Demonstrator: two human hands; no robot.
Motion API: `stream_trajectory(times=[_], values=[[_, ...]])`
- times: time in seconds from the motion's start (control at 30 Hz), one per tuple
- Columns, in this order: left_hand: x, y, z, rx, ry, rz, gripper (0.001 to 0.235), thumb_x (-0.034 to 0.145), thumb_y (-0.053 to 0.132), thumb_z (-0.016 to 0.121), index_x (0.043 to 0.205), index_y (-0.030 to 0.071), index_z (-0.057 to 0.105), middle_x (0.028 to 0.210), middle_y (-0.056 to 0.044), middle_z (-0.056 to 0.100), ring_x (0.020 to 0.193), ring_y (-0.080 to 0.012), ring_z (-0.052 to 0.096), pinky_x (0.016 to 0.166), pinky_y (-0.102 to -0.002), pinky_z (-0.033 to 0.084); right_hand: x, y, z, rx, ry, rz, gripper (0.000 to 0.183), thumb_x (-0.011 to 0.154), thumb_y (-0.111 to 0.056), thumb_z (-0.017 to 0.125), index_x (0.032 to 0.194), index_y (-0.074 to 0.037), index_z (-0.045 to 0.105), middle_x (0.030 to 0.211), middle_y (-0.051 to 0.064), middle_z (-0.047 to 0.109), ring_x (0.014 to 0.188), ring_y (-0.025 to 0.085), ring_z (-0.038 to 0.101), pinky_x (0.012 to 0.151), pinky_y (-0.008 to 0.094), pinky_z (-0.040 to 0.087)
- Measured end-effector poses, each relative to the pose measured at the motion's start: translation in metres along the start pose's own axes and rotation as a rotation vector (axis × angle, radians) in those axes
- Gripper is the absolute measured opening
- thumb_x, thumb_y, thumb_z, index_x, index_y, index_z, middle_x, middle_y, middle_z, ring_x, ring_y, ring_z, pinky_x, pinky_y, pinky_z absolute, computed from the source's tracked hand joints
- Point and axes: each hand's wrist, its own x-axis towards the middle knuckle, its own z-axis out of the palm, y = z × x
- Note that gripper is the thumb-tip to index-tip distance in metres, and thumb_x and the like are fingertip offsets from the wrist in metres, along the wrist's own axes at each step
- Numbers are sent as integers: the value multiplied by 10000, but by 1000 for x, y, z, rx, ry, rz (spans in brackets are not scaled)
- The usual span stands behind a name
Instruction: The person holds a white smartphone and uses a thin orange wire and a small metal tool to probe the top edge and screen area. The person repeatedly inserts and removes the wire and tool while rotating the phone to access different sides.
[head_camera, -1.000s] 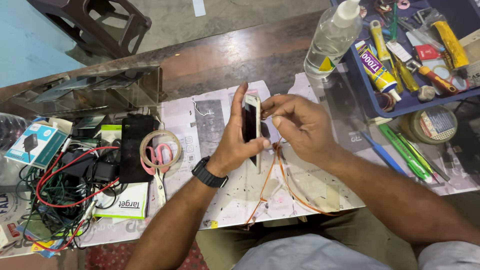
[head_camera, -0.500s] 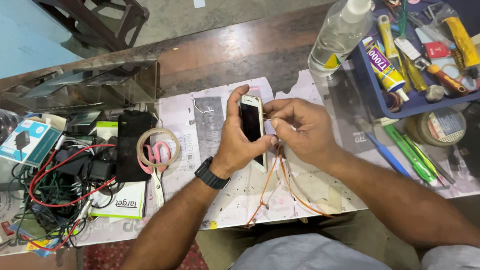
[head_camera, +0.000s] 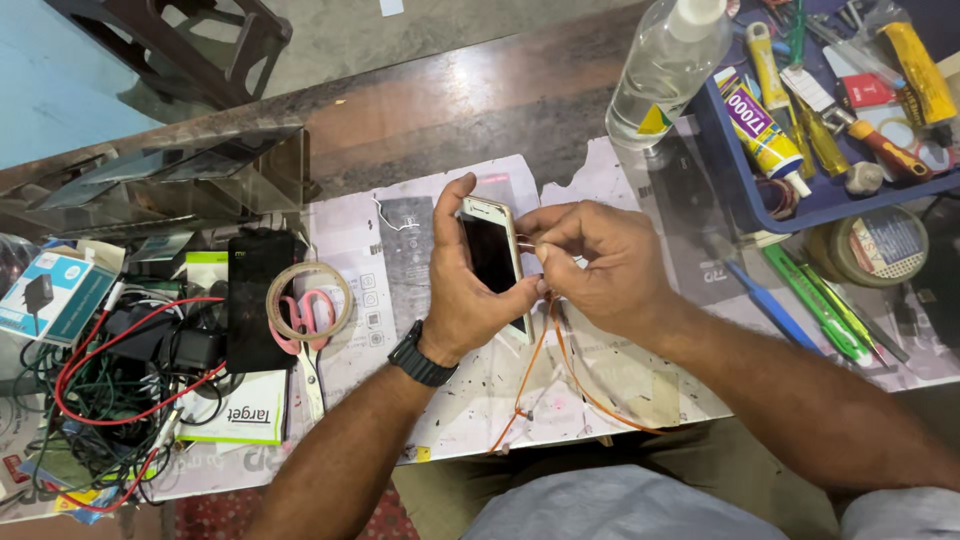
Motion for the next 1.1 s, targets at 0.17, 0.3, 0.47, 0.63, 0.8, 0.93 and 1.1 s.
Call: stream_trajectory(times=[0.17, 0.3, 0.47, 0.63, 0.8, 0.93, 1.1], values=[[0, 1, 1, 12, 17, -13, 1065, 752, 84, 842, 1593, 30, 189, 1125, -62, 600, 1032, -141, 625, 956, -296, 559, 2, -4, 0, 5, -3, 17, 13, 944, 34, 604, 933, 42, 603, 1144, 198, 745, 804, 112, 729, 693, 259, 628], [1, 1, 2, 12, 15, -11, 1068, 759, 86, 846, 1594, 32, 183, 1122, -66, 612, 1030, -143, 640, 951, -295, 568, 2, -3, -1, 11, -11, 15, 14, 943, 35, 600, 936, 45, 605, 1148, 202, 741, 815, 117, 735, 708, 264, 630], [1, 2, 2, 49, 18, -8, 1062, 764, 87, 841, 1592, 36, 179, 1136, -72, 630, 1033, -147, 670, 950, -301, 590, 1, -1, -1, -18, -2, 16, 13, 934, 29, 611, 932, 42, 611, 1143, 199, 745, 787, 114, 735, 705, 267, 638], [1, 3, 5, 33, 43, -21, 1043, 770, 90, 828, 1588, 32, 185, 1151, -68, 635, 1045, -148, 685, 965, -307, 600, 1, -1, 0, 13, 15, 26, 31, 936, 23, 635, 938, 39, 609, 1143, 194, 745, 823, 123, 744, 729, 279, 642], [1, 5, 6, 125, 69, -8, 1043, 752, 103, 846, 1574, 29, 208, 1127, -76, 660, 1019, -154, 690, 934, -301, 595, 2, -6, -3, -133, 12, -57, 45, 937, 7, 659, 958, 35, 631, 1126, 180, 754, 830, 141, 761, 737, 277, 637], [2, 8, 6, 178, 80, -22, 1033, 751, 107, 850, 1565, 28, 219, 1094, -77, 686, 990, -154, 706, 919, -297, 599, 3, -8, -4, -254, 21, -145, 66, 938, -2, 679, 979, 24, 634, 1110, 162, 758, 870, 162, 776, 775, 284, 630], [2, 10, 7, 184, 86, -27, 1022, 751, 101, 848, 1563, 41, 230, 1066, -74, 691, 956, -149, 697, 885, -296, 598, 3, -8, -1, -308, 49, -166, 77, 909, -14, 694, 955, 5, 635, 1069, 143, 770, 835, 172, 758, 730, 287, 609]])
